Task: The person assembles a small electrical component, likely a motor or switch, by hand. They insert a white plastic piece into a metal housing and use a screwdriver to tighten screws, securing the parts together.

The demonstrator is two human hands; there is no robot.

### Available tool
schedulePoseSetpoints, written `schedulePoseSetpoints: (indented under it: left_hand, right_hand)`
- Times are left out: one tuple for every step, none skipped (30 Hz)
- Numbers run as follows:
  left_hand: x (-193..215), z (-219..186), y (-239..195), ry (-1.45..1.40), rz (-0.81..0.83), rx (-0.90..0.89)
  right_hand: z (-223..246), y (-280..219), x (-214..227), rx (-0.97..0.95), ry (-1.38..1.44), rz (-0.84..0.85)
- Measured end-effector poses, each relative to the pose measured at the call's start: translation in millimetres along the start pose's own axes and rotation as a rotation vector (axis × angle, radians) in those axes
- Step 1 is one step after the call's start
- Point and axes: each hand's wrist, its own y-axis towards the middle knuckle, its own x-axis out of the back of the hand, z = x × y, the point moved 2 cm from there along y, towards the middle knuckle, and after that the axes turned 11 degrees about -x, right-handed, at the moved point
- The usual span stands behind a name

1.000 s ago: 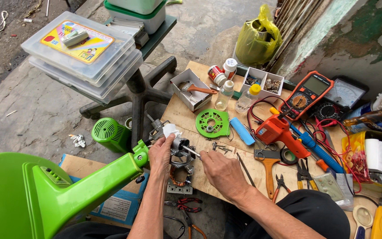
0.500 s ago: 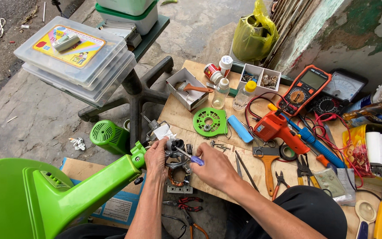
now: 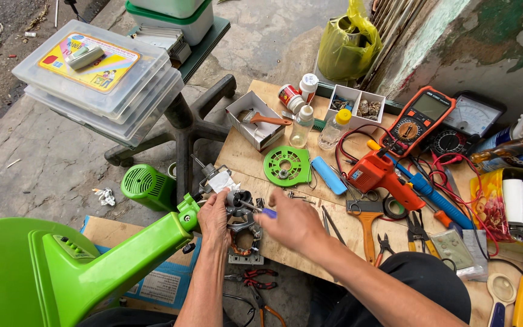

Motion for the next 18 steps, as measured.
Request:
schedulePoseSetpoints:
  left_hand:
    - [2, 8, 7, 0.0, -0.003, 0.002]
    - [5, 15, 14, -0.01, -0.012, -0.006]
    - [7, 22, 21, -0.02, -0.021, -0.016]
    - [9, 26, 24, -0.02, -0.023, -0.016]
    - [9, 29, 28, -0.025, -0.012, -0.026]
    - [9, 33, 31, -0.029, -0.001, -0.035]
    - [9, 30, 27, -0.031, -0.002, -0.033]
    - [9, 28, 23, -0.031, -0.004, -0.04]
    - [9, 24, 21, -0.034, -0.008, -0.049]
    - [3, 11, 8, -0.037, -0.009, -0.051]
    - [1, -2, -5, -0.028, -0.023, -0.026]
    - [-2, -15, -18, -0.018, -0.037, 0.0]
    - [-1, -10, -12, -0.021, -0.038, -0.001]
    - [1, -5, -6, -0.003, -0.049, -0.012]
    - [2, 1, -1, 0.016, -0.059, -0.022]
    - [1, 0, -3, 0.014, -0.061, -0.02]
    - [0, -2, -4, -0.001, -0.065, -0.009]
    - [-1, -5, -5, -0.015, -0.07, 0.002]
  right_hand:
    - [-11, 9, -9, 0.0, -0.001, 0.003]
    - [-16, 16, -17, 0.292, -0.347, -0.177]
    - [-21, 21, -27, 0.588, -0.686, -0.358]
    - [-26, 24, -32, 0.59, -0.685, -0.357]
    - [-31, 27, -36, 0.664, -0.806, -0.408]
    - [-35, 29, -40, 0.739, -0.927, -0.459]
    - [-28, 23, -35, 0.738, -0.929, -0.457]
    - [-25, 20, -27, 0.454, -0.566, -0.249]
    - [-21, 17, -22, 0.173, -0.2, -0.045]
    - [-14, 20, -14, 0.176, -0.203, -0.046]
    - [-11, 23, -7, 0.001, 0.127, 0.049]
    - [-7, 26, -2, -0.176, 0.459, 0.144]
    - [-4, 22, 0, -0.174, 0.456, 0.144]
    - [1, 19, 4, -0.119, 0.281, 0.111]
    - [4, 14, 6, -0.066, 0.107, 0.078]
    - [-2, 16, -2, -0.067, 0.104, 0.078]
    - [-3, 16, -8, 0.172, -0.201, -0.051]
    - [-4, 14, -17, 0.412, -0.5, -0.183]
